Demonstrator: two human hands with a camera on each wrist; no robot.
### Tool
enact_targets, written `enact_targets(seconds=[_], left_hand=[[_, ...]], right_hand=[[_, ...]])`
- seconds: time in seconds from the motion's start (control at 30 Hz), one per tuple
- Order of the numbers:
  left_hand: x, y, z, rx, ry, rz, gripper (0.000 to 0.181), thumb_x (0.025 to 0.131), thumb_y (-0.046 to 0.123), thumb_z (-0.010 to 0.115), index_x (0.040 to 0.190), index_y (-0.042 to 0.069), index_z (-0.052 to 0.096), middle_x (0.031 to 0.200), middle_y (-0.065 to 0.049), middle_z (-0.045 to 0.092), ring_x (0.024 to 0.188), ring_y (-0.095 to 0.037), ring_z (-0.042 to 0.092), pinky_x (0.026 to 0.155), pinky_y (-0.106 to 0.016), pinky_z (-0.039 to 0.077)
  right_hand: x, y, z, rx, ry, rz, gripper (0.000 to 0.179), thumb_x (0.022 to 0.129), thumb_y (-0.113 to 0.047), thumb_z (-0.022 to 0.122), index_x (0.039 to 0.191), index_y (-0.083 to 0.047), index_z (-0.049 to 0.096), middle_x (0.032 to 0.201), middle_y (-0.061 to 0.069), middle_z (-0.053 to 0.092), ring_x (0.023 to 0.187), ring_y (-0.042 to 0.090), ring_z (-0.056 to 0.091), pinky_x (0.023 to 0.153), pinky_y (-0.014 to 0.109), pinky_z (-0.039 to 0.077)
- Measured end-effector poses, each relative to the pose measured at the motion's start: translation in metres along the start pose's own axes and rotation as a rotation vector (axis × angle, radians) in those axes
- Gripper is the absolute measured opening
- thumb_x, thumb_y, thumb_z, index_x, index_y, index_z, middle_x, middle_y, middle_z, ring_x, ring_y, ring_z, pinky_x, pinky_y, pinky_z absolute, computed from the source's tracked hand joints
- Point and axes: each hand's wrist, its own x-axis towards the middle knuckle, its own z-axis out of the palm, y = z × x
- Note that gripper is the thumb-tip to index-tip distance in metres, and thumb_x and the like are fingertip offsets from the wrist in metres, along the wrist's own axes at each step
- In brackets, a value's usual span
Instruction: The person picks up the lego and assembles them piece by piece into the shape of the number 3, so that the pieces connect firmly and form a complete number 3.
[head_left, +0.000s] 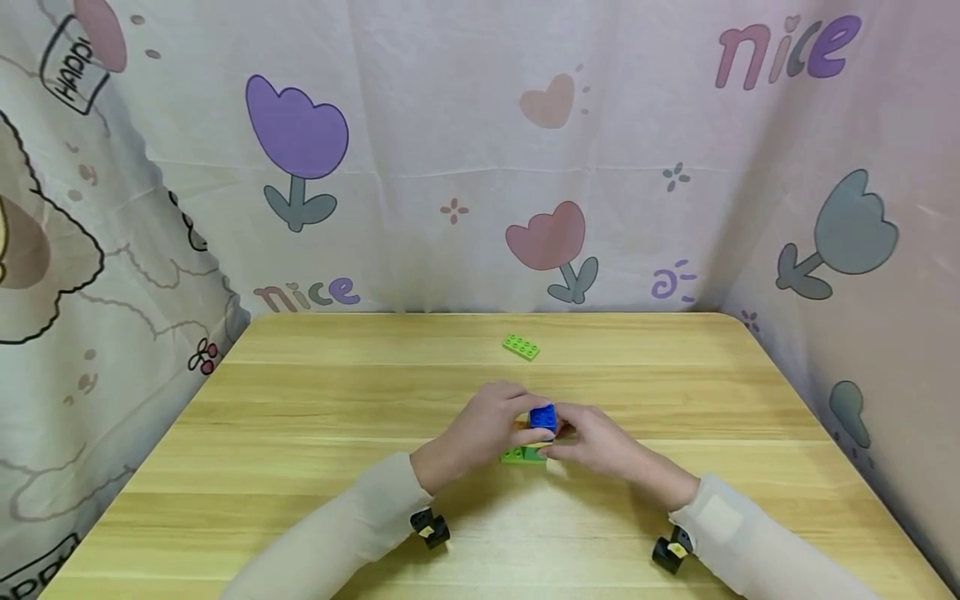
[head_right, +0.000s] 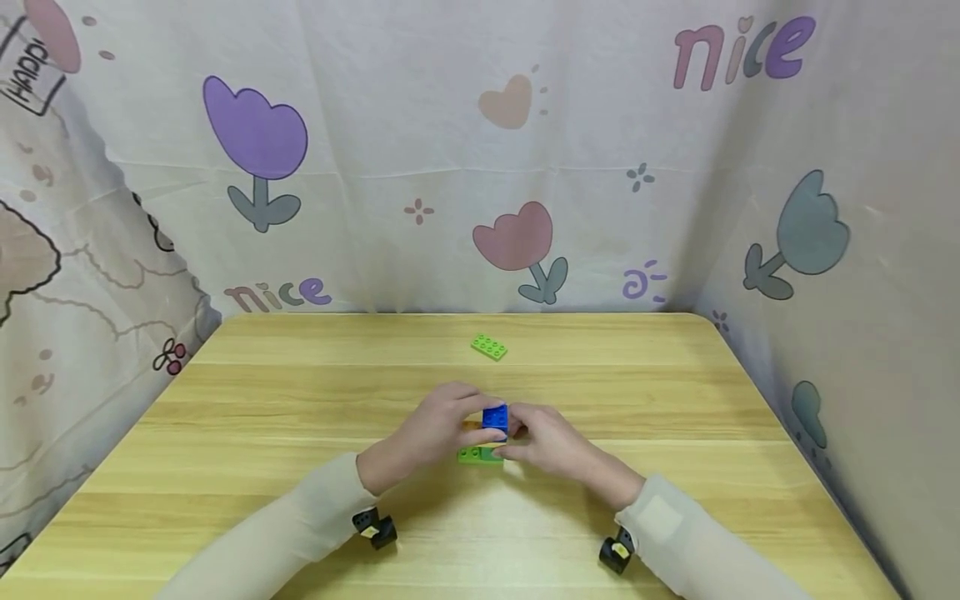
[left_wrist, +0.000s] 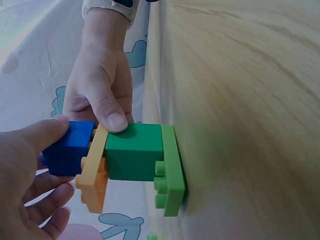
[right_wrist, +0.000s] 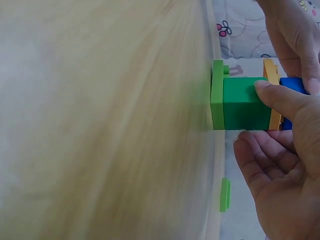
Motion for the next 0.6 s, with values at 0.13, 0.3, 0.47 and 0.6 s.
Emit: enact_targets(seconds=[0.13,0.3,0.47,0.6], left_hand=[[0.0000,-0.0003,-0.0028,-0.011,-0.005,0.000,0.040,0.084,0.040,0.076,0.112,0.012,0.073,0.098,0.003,0.070,0.088,-0.012,0.061,0.080,-0.025,0.050],[0.0003,0.0004,-0.0032,-0.001,-0.008,0.025,0.040,0.084,0.040,0.076,0.111,0.012,0.073,0.094,0.004,0.068,0.083,-0.010,0.059,0.076,-0.023,0.049],[-0.0018,0.0013,-0.0008,0.007,0.007,0.012,0.041,0.082,0.041,0.077,0.111,0.012,0.073,0.093,0.004,0.068,0.083,-0.010,0.059,0.075,-0.022,0.049],[-0.0038,0.0017,0.0016,-0.015,0.021,-0.007,0.042,0.082,0.040,0.078,0.113,0.012,0.073,0.095,0.003,0.068,0.086,-0.012,0.060,0.077,-0.025,0.049]], right_hand=[[0.0008,-0.0011,-0.0001,-0.017,-0.003,-0.009,0.025,0.086,-0.030,0.077,0.101,-0.016,0.062,0.091,-0.010,0.066,0.083,0.006,0.064,0.074,0.025,0.054],[0.0011,-0.0010,0.0000,-0.018,-0.010,-0.003,0.027,0.086,-0.030,0.077,0.103,-0.015,0.063,0.093,-0.009,0.066,0.084,0.007,0.064,0.074,0.025,0.054],[0.0014,-0.0006,0.0004,-0.010,-0.025,0.005,0.029,0.086,-0.030,0.076,0.107,-0.013,0.063,0.097,-0.007,0.067,0.086,0.008,0.065,0.076,0.024,0.054],[0.0007,-0.0024,-0.0002,-0.032,-0.029,0.011,0.029,0.087,-0.029,0.076,0.108,-0.013,0.064,0.098,-0.007,0.067,0.088,0.009,0.065,0.077,0.024,0.054]])
